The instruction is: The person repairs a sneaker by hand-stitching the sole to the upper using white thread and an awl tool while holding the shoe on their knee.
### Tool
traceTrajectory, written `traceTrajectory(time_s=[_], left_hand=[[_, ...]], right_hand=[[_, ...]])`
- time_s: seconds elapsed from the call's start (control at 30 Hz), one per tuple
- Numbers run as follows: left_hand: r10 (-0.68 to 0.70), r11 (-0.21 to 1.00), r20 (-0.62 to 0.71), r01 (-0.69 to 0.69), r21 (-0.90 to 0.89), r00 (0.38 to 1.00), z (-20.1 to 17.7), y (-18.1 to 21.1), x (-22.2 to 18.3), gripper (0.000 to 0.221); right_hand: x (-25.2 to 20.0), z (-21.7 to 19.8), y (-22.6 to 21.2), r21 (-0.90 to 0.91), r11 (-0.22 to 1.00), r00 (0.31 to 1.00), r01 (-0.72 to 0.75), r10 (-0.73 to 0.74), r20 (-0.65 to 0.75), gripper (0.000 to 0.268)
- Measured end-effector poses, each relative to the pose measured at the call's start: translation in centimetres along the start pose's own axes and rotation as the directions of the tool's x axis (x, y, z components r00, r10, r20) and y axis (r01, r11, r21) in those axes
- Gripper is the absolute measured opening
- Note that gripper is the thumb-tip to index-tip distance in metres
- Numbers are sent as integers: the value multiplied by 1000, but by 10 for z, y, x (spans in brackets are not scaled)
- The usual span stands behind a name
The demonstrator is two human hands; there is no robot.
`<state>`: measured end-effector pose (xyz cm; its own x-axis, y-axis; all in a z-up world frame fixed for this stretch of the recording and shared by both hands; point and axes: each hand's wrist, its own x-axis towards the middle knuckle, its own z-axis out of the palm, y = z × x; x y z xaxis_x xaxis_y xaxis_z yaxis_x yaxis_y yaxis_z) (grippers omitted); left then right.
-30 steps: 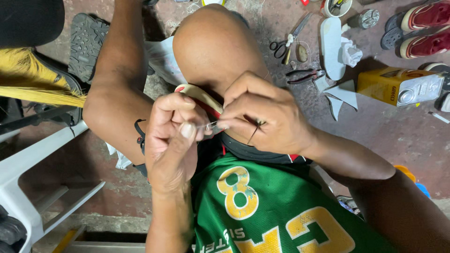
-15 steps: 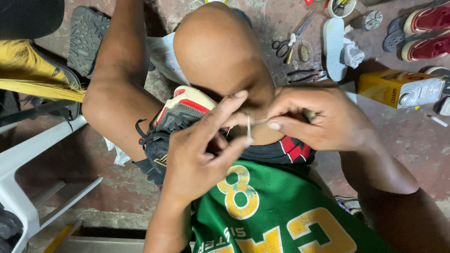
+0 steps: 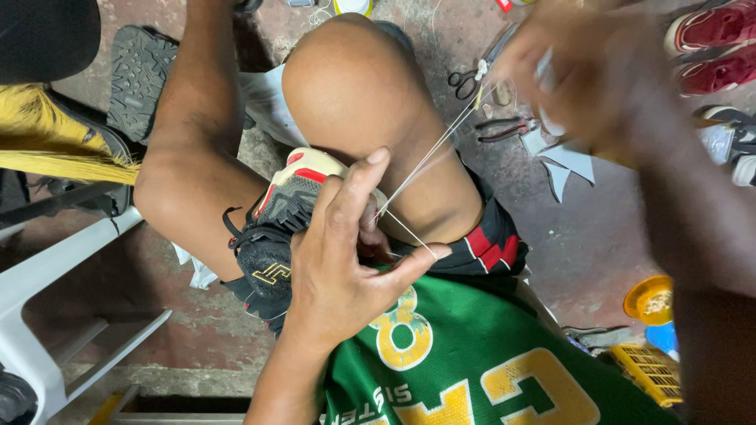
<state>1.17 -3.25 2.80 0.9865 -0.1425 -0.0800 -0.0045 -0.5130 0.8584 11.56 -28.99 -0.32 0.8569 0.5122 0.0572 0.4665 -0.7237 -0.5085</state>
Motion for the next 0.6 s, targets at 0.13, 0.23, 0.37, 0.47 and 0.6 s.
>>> traceTrajectory(time_s=[0.13,0.23,0.37,0.47,0.6], left_hand=[[20,999,2,-20,-37,1000,0,0,-1,101],[22,998,5,-22,-58,1000,0,-1,0,102],[67,996,-35,-69,-59,997,0,2,1,101],[85,995,-65,-88,-49,994,0,5,3,100],[9,997,-41,-12,-78,999,-3,8,4,100]], right_hand=[[-16,17,50,-30,978,978,-205,204,-41,14],[-32,51,61,26,961,960,-277,278,-35,17],[-53,103,58,160,942,952,-295,304,-32,21],[-63,138,32,331,907,956,-261,290,-41,25],[-72,126,3,529,784,930,-326,365,32,33]])
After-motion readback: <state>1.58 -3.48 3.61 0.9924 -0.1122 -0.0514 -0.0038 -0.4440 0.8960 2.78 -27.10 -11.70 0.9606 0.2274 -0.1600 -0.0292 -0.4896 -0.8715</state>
